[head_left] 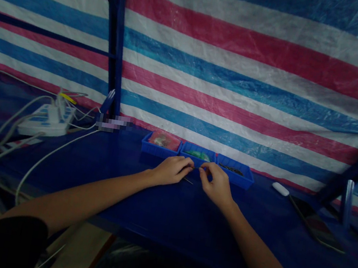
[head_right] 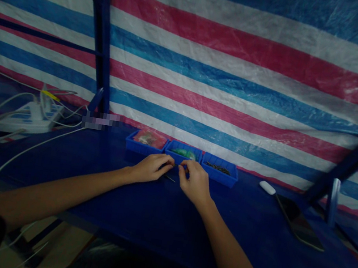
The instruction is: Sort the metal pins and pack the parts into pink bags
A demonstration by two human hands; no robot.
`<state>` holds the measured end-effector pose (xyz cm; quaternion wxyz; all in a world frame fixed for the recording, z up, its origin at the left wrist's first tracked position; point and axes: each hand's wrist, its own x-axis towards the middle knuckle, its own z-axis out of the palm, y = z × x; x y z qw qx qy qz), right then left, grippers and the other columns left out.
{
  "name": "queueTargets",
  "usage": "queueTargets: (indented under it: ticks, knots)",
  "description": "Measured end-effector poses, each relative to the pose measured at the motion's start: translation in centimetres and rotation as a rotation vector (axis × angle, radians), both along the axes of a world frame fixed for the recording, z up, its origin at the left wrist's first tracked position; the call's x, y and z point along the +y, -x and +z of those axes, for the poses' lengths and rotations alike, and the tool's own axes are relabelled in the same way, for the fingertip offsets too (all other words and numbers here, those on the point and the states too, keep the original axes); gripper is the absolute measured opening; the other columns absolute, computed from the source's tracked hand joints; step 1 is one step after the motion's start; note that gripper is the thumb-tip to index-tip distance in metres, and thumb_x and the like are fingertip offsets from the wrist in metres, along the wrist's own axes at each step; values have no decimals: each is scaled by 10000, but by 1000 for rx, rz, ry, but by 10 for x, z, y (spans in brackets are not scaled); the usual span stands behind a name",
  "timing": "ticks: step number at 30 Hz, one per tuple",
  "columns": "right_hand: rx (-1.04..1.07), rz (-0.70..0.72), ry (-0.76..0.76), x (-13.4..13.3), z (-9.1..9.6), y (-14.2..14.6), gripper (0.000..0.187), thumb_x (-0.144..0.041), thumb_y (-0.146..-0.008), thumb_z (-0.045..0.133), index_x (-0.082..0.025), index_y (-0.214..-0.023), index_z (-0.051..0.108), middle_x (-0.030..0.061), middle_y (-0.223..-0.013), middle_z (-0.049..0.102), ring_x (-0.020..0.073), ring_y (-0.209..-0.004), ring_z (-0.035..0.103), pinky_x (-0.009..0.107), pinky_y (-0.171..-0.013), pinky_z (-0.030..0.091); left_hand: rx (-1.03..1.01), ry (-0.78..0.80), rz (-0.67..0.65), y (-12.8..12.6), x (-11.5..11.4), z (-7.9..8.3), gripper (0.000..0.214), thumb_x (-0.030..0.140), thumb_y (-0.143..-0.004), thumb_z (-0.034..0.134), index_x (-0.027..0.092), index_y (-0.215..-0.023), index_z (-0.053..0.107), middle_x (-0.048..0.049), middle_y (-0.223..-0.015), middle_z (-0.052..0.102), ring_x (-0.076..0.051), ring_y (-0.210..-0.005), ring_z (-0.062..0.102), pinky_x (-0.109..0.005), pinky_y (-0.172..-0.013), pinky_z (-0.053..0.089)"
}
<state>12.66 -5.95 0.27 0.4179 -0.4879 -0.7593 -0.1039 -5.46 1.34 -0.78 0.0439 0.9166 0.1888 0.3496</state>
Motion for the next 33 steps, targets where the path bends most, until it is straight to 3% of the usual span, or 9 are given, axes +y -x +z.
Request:
queueTargets:
  ticks: [3, 9, 33]
  knots:
    - [-13, -13, 20, 1, -1, 0, 141, -254, -859, 496, -184, -950, 579, 31, -742, 594, 173, -688, 579, 281, -638, 445, 29, 2, 19, 0, 0, 0, 135, 241, -907, 436, 174, -944, 548, -43, -875, 644, -163, -797, 609, -276, -733, 466]
    - [-85, 17, 37, 2, -3, 0, 94, -207, -844, 504, -201, -864, 596, 35, -774, 602, 173, -708, 578, 285, -655, 448, 57, 9, 37, -1, 0, -2, 146, 242, -905, 438, 176, -944, 562, -42, -867, 649, -162, -799, 612, -277, -737, 469]
    - [-160, -22, 112, 4, -7, 1, 103, -174, -829, 497, -198, -830, 597, 39, -817, 586, 171, -756, 564, 280, -677, 437, 75, -31, 46, -2, -2, -1, 143, 277, -887, 466, 176, -897, 567, -24, -789, 628, -161, -737, 593, -266, -677, 444]
